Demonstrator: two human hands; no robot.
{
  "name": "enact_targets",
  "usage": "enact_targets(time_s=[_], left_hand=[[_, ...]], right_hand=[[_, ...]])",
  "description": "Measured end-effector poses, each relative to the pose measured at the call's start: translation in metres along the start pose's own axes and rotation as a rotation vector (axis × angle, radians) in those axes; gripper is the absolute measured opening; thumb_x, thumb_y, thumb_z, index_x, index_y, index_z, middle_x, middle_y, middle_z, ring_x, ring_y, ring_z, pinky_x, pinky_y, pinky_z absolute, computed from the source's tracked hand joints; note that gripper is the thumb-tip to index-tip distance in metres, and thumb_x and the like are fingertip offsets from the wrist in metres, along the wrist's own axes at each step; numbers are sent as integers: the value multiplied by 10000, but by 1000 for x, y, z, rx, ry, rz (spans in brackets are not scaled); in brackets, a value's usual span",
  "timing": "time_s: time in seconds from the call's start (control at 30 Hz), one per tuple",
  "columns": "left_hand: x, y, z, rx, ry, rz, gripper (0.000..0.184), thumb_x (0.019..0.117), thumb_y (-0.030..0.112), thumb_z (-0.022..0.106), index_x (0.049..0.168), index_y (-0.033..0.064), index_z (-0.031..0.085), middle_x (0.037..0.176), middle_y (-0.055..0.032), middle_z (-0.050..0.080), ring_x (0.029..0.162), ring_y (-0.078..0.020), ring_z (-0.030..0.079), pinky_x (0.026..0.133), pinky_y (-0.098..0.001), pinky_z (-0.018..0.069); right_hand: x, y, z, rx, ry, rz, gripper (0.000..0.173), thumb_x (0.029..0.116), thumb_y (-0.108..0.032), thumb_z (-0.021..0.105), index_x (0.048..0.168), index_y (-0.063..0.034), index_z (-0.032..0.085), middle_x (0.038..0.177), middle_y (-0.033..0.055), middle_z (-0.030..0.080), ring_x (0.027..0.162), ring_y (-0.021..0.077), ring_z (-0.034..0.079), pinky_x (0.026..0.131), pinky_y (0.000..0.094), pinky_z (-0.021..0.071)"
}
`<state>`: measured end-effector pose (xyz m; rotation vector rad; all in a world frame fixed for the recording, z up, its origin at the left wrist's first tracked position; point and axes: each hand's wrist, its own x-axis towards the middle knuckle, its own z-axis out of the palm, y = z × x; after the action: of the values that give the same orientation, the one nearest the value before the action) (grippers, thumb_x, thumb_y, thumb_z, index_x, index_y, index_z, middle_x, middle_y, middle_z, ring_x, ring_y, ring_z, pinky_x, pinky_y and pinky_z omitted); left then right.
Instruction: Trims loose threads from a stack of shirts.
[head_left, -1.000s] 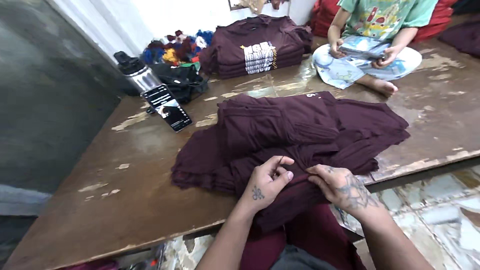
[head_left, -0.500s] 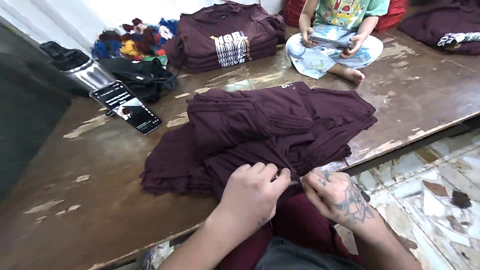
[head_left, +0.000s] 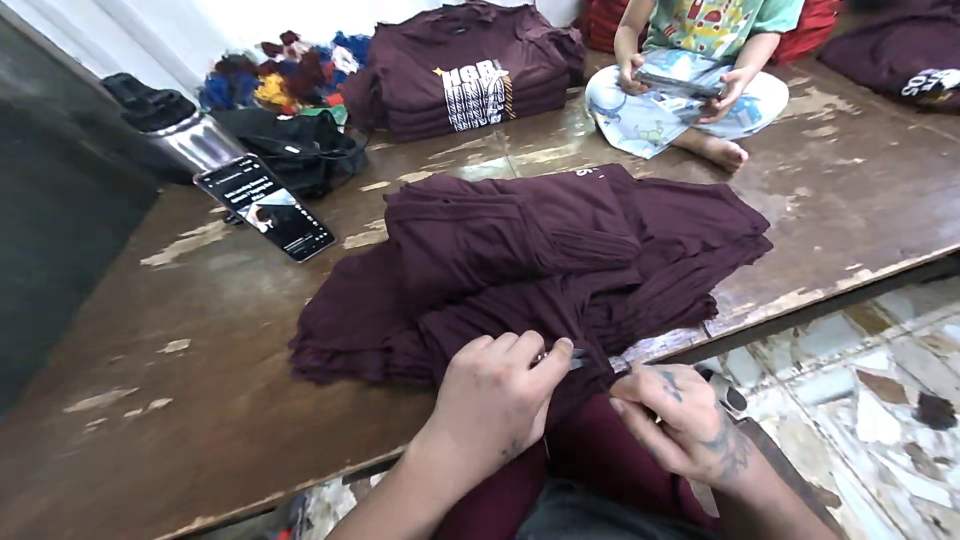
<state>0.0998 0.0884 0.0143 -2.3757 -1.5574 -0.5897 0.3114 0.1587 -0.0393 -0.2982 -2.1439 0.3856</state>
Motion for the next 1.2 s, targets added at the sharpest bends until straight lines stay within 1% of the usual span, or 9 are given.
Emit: enact_targets(time_s=[0.3,0.37,0.57,0.67,0.73,0.77,1.0,1.1,1.2], left_hand=[[-19,-17,0,-377,80,-276,382,999,335,561,1187,31,697,895,-96,706,715,-165,650,618,-327,534],[-26,-18,5,-505,92,-441,502,995,456,583,1173,-8,660,776,-31,621,630,-60,522,576,-226,445],[-30,-30,-21,-359,-455,-444,268,918,265,711,979,5,685,737,-181,672,690,-395,689,614,-610,526],[-45,-58,-45,-469,408,-755,109,939,83,648,903,-17,627,745,-49,630,644,-127,615,639,-321,549],[-19,-63,-52,-572,1050,-795,100,1026,116,559,984,160,479,691,128,522,515,22,497,484,-161,477],[-7,-58,-50,-598,1076,-756,55,1045,157,535,1045,181,485,711,162,532,529,45,507,490,-155,481],[-20,-30,-15,-552,-20,-605,407,952,307,659,1166,-37,688,1091,-170,696,930,-223,666,824,-382,548],[-55,-18,5,-538,-158,-508,291,899,261,745,1042,8,727,985,-143,709,867,-240,700,775,-420,581],[-61,-14,8,-553,16,-522,159,938,144,662,942,-6,712,895,-123,670,778,-190,650,703,-340,552]], right_hand=[[-12,-7,-23,67,-339,21,433,1062,-447,484,1156,-81,694,954,52,741,868,118,711,801,269,581],[-6,3,-26,11,-249,18,422,1084,-404,455,951,-79,689,833,73,712,838,189,691,841,344,541],[14,6,-27,61,-178,-58,306,1068,-272,508,912,-67,673,765,76,688,766,185,672,833,307,535],[35,-1,-8,120,-228,-163,532,1094,-434,415,754,-87,632,713,70,637,775,212,667,899,377,530],[67,-3,10,48,-293,-167,496,1075,-447,441,887,-77,714,957,127,723,1040,312,698,1026,507,499],[86,2,21,-14,-313,-143,427,1054,-415,496,1000,-74,747,1108,148,739,1166,356,676,1060,576,478],[162,84,86,-126,-759,337,616,1036,-556,484,1583,-278,425,1634,198,363,1533,403,286,1180,669,226],[133,83,76,-12,-450,222,594,1002,-504,567,1492,-168,562,1552,219,479,1480,411,392,1186,634,291],[95,71,59,118,45,46,385,1043,-358,540,1119,-38,739,1233,163,706,1281,287,610,1108,457,470]])
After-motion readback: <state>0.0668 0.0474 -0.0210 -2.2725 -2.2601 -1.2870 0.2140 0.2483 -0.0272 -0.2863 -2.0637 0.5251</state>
